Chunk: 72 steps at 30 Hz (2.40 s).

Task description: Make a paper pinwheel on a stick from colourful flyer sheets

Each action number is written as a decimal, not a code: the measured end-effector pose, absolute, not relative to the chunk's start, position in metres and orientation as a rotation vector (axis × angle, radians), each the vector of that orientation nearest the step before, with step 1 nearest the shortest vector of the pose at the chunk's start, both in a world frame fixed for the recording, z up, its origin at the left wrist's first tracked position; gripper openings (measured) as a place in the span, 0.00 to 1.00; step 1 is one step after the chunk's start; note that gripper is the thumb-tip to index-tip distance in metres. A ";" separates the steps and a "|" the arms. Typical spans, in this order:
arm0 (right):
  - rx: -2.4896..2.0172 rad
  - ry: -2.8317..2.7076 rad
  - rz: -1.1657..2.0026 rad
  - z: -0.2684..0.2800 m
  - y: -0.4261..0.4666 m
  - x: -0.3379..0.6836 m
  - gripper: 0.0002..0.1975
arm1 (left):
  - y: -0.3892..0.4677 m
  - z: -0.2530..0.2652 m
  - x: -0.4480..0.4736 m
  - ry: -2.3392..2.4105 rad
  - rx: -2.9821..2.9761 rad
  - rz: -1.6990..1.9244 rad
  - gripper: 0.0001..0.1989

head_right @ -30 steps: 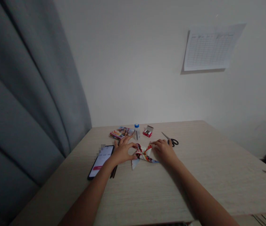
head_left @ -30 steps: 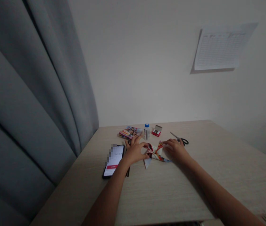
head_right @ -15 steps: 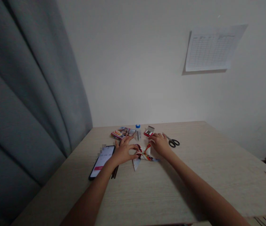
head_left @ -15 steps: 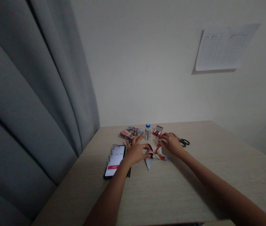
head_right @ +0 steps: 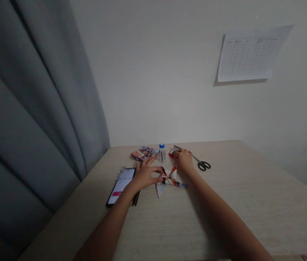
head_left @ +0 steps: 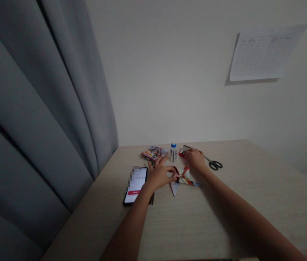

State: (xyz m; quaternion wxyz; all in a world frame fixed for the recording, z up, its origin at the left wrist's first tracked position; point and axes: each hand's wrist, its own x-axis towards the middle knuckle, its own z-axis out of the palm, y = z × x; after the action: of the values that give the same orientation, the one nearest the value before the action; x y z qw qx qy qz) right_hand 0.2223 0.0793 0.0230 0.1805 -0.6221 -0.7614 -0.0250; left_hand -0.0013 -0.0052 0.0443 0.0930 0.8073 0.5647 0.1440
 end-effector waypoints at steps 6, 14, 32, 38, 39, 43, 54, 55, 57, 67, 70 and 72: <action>-1.695 -2.168 -0.003 0.022 0.075 0.226 0.15 | -0.006 0.046 -0.001 1.672 2.397 0.464 0.16; -1.628 -2.192 0.019 0.023 0.066 0.231 0.14 | -0.006 0.045 0.000 1.669 2.414 0.491 0.14; -1.690 -2.226 -0.059 0.025 0.072 0.225 0.13 | -0.008 0.047 0.001 1.672 2.384 0.459 0.13; -1.691 -2.205 -0.075 0.024 0.070 0.224 0.15 | -0.008 0.046 0.001 1.682 2.373 0.467 0.13; -1.680 -2.226 -0.080 0.025 0.070 0.224 0.15 | -0.008 0.045 0.001 1.683 2.375 0.470 0.13; -1.669 -2.267 -0.088 0.024 0.070 0.224 0.15 | -0.007 0.045 0.001 1.686 2.382 0.479 0.13; -1.671 -2.181 -0.027 0.018 0.075 0.223 0.10 | -0.007 0.044 0.000 1.674 2.387 0.512 0.12; -1.670 -2.170 -0.019 0.018 0.075 0.222 0.10 | -0.007 0.043 0.000 1.673 2.388 0.517 0.12; -1.666 -2.156 -0.008 0.018 0.074 0.222 0.09 | -0.007 0.043 0.001 1.676 2.394 0.523 0.12; -1.675 -2.204 -0.011 0.015 0.077 0.224 0.12 | -0.007 0.043 0.002 1.698 2.385 0.511 0.12; -1.656 -2.195 -0.020 0.014 0.077 0.225 0.12 | -0.007 0.044 0.002 1.697 2.385 0.507 0.12; -1.638 -2.187 -0.019 0.013 0.077 0.225 0.12 | -0.008 0.045 0.002 1.698 2.384 0.500 0.13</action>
State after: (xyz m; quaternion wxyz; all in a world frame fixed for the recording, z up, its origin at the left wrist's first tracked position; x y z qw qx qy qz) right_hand 0.2249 0.0769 0.0133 0.2029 -0.5870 -0.7837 -0.0069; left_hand 0.0022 -0.0077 0.0445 0.0862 0.8000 0.5697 0.1677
